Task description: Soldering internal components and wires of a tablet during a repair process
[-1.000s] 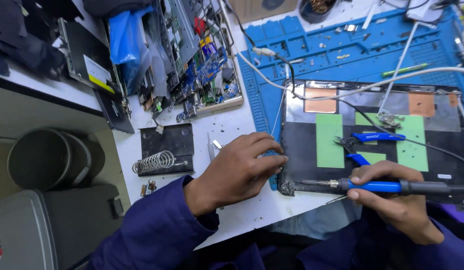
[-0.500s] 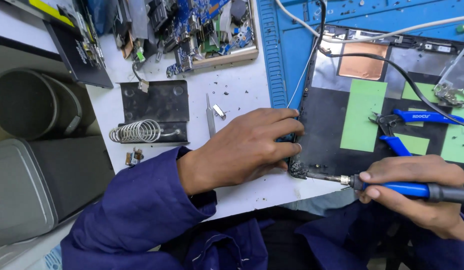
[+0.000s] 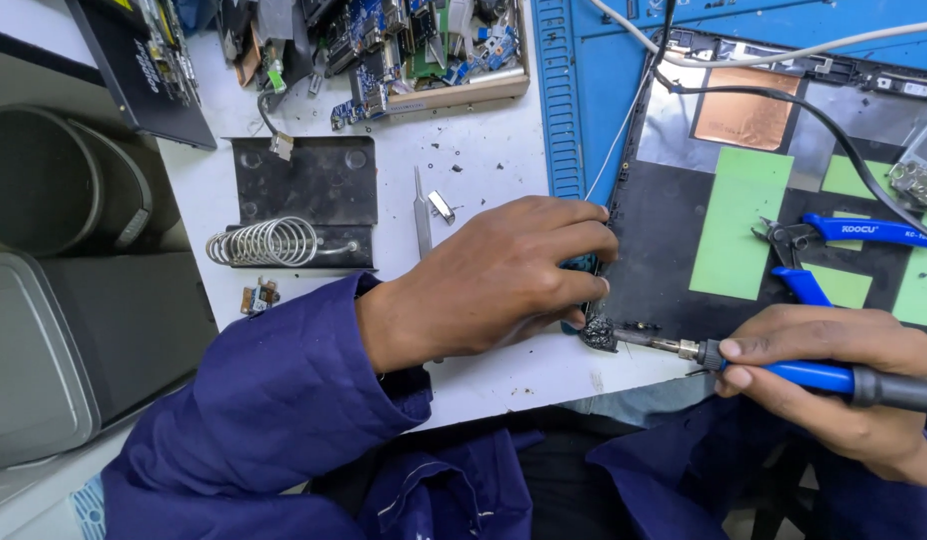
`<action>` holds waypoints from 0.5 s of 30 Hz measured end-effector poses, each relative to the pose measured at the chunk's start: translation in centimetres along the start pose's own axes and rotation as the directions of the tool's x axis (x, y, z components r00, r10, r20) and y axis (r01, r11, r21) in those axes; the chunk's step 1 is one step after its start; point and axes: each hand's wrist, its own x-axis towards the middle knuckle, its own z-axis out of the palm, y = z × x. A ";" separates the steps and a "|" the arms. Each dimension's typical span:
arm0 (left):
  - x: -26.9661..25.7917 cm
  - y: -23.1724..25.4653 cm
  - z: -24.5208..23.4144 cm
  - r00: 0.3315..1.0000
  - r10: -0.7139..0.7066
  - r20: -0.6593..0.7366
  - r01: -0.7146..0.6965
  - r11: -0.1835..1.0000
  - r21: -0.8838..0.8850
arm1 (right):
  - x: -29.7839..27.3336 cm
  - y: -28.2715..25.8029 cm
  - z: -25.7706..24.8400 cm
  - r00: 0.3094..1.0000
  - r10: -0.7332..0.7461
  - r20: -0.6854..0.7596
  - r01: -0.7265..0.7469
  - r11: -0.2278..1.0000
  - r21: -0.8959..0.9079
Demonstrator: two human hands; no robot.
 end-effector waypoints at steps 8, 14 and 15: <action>0.1 -0.1 0.0 0.999 0.017 -0.034 -0.017 1.000 0.007 | -0.2 -0.6 -0.7 0.994 0.099 0.035 -0.096 0.992 -0.082; 0.1 -0.2 0.2 0.999 0.015 -0.036 -0.015 1.000 -0.003 | -0.1 -0.3 -0.1 0.999 0.038 0.018 -0.036 0.997 -0.067; 0.0 -0.1 0.3 0.999 0.006 -0.036 -0.006 1.000 0.001 | -0.2 -0.3 -0.3 0.998 0.054 0.040 -0.051 0.995 -0.080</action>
